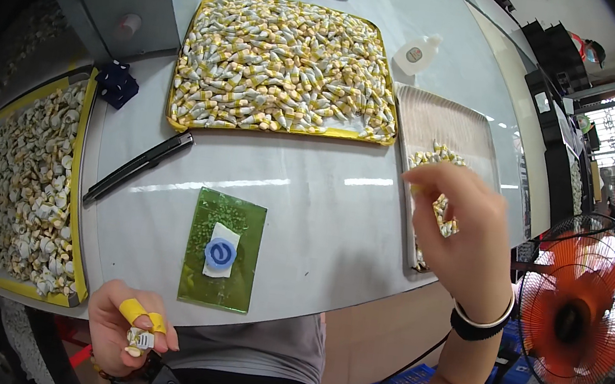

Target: The person assembles small capsules by hand. They pick up a capsule shell, apply a small amount of adhesive from a bottle, and then insert a small white object into the shell. The completed capsules are placed onto a tray.

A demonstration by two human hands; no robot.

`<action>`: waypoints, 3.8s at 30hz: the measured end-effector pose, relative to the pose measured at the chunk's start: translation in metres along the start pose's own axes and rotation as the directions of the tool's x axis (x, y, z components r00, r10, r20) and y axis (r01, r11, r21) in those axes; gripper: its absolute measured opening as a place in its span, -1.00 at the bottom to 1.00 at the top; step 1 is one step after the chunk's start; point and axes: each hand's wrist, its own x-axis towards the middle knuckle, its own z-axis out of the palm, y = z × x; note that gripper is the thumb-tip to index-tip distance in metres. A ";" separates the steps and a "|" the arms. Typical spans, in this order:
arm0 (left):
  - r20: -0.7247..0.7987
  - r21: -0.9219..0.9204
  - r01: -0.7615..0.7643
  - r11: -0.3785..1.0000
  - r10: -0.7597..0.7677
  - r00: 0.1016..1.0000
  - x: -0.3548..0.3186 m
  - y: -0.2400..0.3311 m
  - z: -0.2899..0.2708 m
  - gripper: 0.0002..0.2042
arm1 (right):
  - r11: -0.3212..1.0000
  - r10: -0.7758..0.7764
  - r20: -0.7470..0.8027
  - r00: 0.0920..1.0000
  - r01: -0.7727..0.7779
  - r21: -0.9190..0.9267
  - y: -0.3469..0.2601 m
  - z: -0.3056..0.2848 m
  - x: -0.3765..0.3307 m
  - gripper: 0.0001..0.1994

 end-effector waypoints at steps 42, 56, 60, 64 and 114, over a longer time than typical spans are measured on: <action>-0.024 -0.136 -0.006 0.991 0.003 1.000 -0.013 0.007 -0.006 -0.61 | 0.859 -0.488 0.136 0.862 0.448 0.247 -0.070 0.058 0.004 -0.74; -0.003 -0.164 -0.009 0.986 0.008 1.000 -0.013 0.008 -0.011 -0.62 | 0.793 -0.606 0.179 0.775 0.570 0.216 -0.076 0.075 0.008 -0.79; -0.013 -0.117 -0.058 0.991 0.057 0.998 -0.015 0.008 -0.010 -0.62 | 0.828 -0.559 0.323 0.764 0.533 0.172 -0.083 0.063 0.005 -0.69; 0.019 0.048 -0.121 0.991 0.121 0.993 -0.011 0.006 -0.006 -0.62 | 0.782 -0.621 0.143 0.771 0.599 0.169 -0.083 0.077 -0.009 -0.81; 0.171 0.300 -0.019 0.954 -0.034 0.985 0.014 -0.008 0.024 -0.72 | 0.392 -0.305 0.030 0.952 0.096 0.915 -0.076 0.063 -0.038 -0.82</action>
